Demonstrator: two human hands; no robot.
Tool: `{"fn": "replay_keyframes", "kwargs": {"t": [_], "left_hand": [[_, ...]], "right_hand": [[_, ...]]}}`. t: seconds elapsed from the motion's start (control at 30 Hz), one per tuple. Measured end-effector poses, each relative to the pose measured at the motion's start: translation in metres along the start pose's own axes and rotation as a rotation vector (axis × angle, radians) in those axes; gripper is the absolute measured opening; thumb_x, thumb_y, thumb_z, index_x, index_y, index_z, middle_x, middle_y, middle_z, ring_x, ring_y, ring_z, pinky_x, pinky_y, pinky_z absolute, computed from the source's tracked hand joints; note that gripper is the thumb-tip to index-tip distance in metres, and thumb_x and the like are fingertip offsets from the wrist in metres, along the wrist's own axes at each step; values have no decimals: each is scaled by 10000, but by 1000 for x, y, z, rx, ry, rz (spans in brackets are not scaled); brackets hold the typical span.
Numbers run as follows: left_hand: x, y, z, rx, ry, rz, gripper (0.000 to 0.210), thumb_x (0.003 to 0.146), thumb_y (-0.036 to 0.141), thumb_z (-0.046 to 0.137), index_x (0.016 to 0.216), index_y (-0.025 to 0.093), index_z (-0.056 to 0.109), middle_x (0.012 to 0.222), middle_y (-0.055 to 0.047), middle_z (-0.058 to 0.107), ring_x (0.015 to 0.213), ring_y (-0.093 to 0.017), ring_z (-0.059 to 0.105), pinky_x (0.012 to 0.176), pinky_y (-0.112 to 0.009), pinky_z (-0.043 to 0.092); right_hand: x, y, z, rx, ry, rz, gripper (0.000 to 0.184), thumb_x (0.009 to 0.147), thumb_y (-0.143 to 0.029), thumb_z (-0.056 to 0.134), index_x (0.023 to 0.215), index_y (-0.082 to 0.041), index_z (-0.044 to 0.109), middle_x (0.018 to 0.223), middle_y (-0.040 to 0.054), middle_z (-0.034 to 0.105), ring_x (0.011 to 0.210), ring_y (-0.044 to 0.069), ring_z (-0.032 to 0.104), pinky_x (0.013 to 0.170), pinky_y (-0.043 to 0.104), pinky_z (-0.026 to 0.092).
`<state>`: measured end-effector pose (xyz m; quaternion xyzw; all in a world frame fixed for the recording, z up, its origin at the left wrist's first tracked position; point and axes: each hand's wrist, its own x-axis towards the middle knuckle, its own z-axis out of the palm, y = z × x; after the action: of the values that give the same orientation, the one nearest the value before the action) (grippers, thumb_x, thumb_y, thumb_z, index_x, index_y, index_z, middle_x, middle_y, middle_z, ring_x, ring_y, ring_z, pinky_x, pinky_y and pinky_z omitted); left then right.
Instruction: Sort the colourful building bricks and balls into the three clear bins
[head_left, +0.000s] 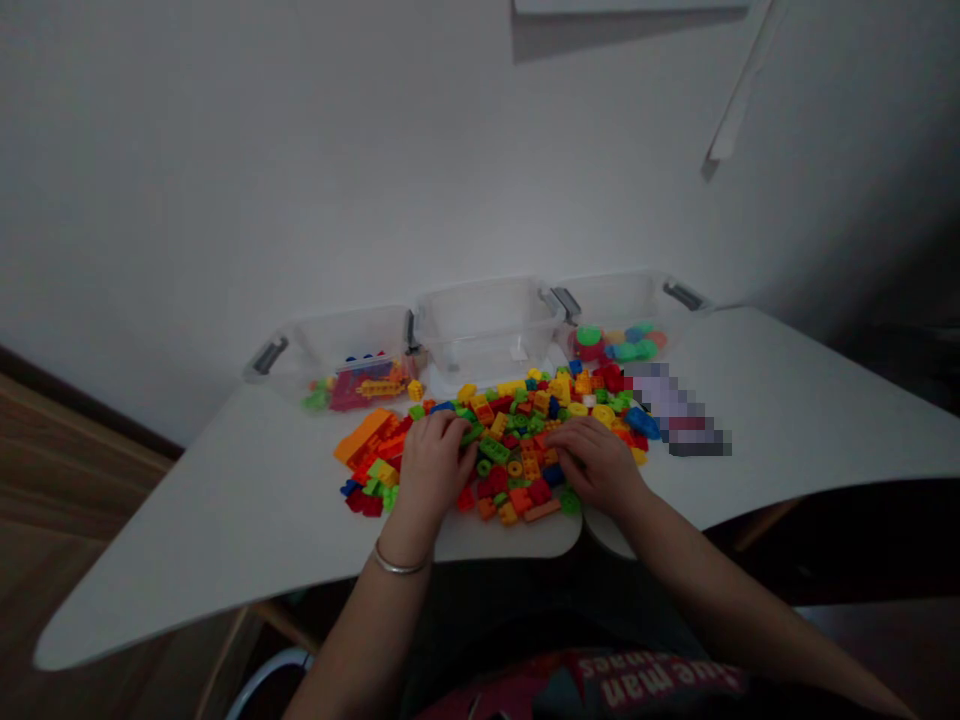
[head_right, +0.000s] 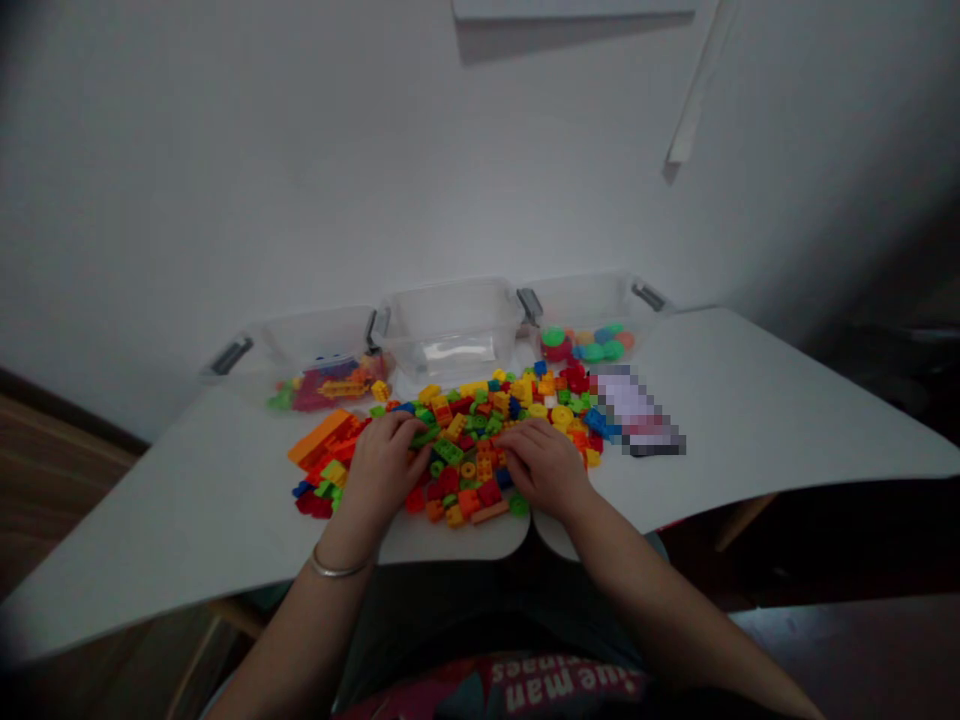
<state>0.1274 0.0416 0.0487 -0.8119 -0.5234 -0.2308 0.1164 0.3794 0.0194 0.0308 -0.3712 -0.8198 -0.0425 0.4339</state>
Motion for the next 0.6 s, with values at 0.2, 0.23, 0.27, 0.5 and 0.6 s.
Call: {"fn": "replay_keyframes", "kwargs": {"t": [0.2, 0.23, 0.27, 0.5, 0.6], "left_hand": [[-2, -4, 4, -92, 34, 12, 137, 862, 221, 620, 991, 179, 630, 1135, -111, 645, 1056, -280, 589, 920, -441, 484], [-2, -5, 5, -99, 34, 13, 137, 862, 217, 618, 993, 180, 630, 1140, -111, 647, 1063, -280, 589, 925, -442, 481], [-2, -5, 5, -104, 32, 13, 136, 860, 214, 616, 992, 181, 630, 1144, -112, 648, 1068, -280, 590, 930, -445, 479], [1, -3, 5, -109, -5, -6, 134, 843, 190, 608, 976, 195, 624, 1139, -101, 663, 1053, -285, 595, 947, -459, 459], [1, -2, 4, -109, -23, -9, 147, 840, 178, 602, 983, 201, 620, 1120, -93, 672, 1042, -278, 599, 953, -454, 452]], "right_hand": [[4, 5, -8, -111, -5, 78, 175, 882, -155, 521, 953, -220, 668, 954, 59, 736, 923, 220, 650, 865, 384, 516], [6, 9, -12, -176, 4, 134, 175, 882, -171, 520, 964, -212, 669, 979, 70, 735, 943, 232, 649, 878, 393, 505], [7, 16, -17, -249, 14, 204, 181, 883, -190, 518, 978, -203, 671, 1010, 84, 731, 969, 246, 644, 889, 402, 495], [15, 72, -47, -615, -100, 629, 306, 882, -307, 502, 1076, -153, 682, 1088, 144, 703, 990, 309, 623, 887, 435, 454], [20, 85, -47, -678, -193, 714, 347, 877, -353, 515, 1113, -169, 690, 1098, 150, 706, 985, 317, 631, 846, 419, 453]]}}
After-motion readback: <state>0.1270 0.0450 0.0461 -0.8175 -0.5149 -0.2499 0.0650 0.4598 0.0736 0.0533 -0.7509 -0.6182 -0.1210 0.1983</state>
